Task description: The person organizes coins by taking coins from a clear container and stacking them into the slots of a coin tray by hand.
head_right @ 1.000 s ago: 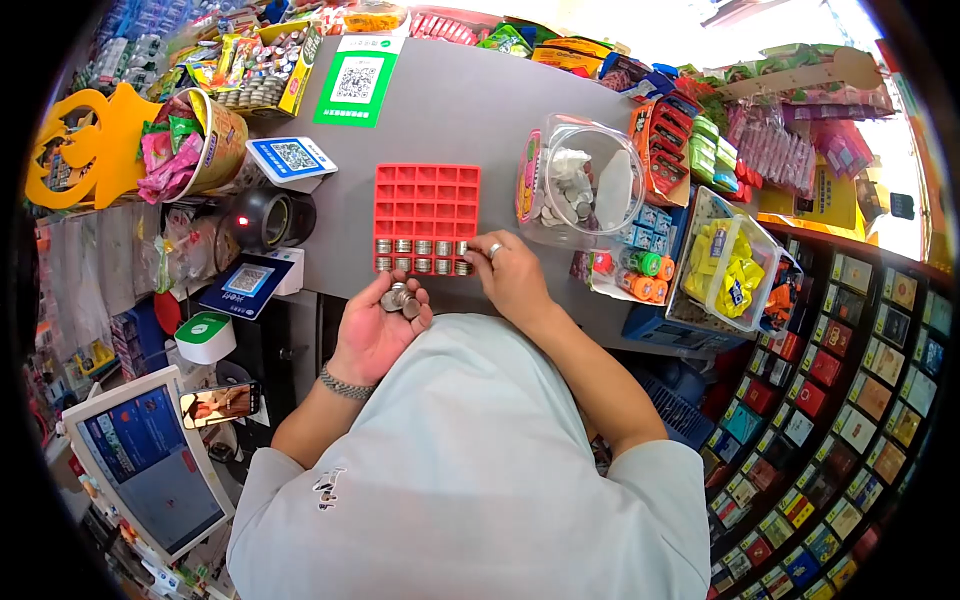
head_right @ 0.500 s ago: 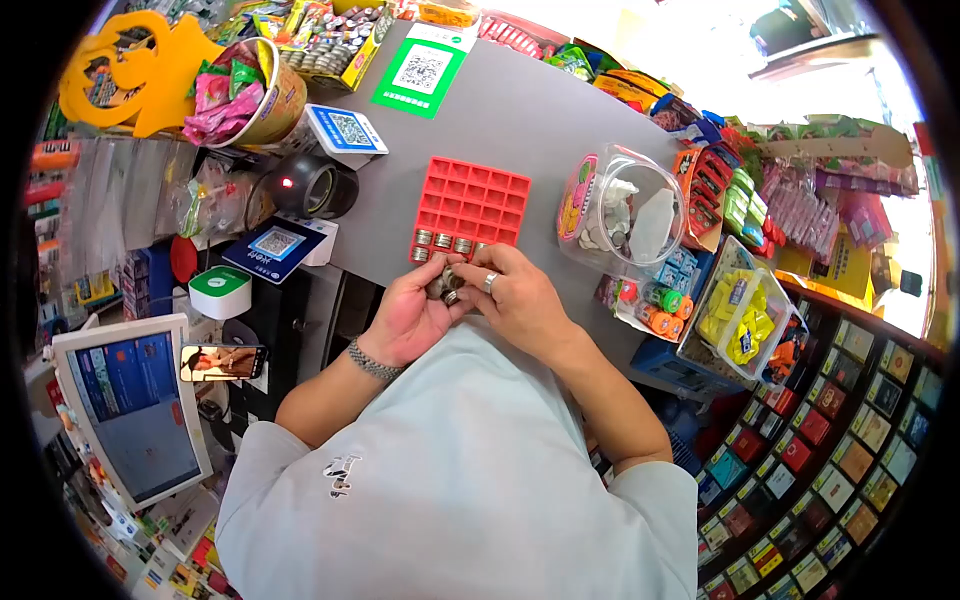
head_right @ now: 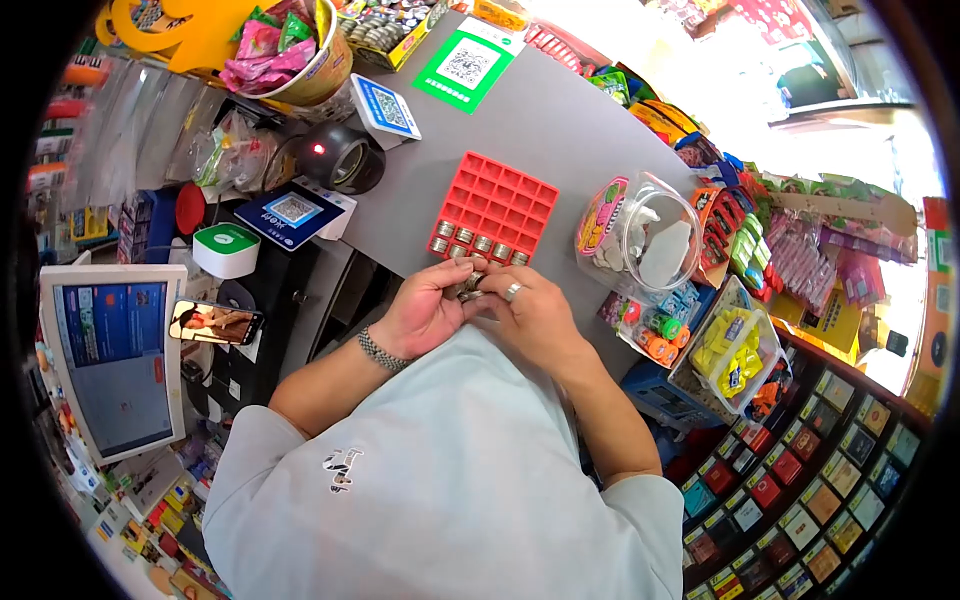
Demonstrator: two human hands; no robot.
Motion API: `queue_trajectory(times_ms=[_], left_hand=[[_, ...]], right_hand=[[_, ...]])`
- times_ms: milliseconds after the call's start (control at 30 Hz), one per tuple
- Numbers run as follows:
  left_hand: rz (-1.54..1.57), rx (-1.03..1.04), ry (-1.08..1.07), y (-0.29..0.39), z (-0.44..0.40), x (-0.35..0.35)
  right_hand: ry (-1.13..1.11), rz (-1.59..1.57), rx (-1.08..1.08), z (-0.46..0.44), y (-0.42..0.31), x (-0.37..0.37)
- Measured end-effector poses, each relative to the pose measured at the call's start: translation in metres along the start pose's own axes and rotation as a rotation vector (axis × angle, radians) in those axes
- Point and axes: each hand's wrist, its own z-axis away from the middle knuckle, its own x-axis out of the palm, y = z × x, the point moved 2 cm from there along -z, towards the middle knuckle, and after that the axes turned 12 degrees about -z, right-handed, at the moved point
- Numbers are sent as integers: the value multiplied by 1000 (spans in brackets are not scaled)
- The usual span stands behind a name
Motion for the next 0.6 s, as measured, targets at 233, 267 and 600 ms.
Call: queue_trajectory(times_ms=[233, 267, 600], left_hand=[[-90, -33, -28, 1, 1, -1], [-88, -31, -29, 1, 1, -1], [-77, -50, -51, 4, 6, -4]], right_hand=[[-37, 260, -50, -5, -8, -5], [-10, 224, -52, -8, -11, -6], [-97, 138, -55, -2, -8, 2]])
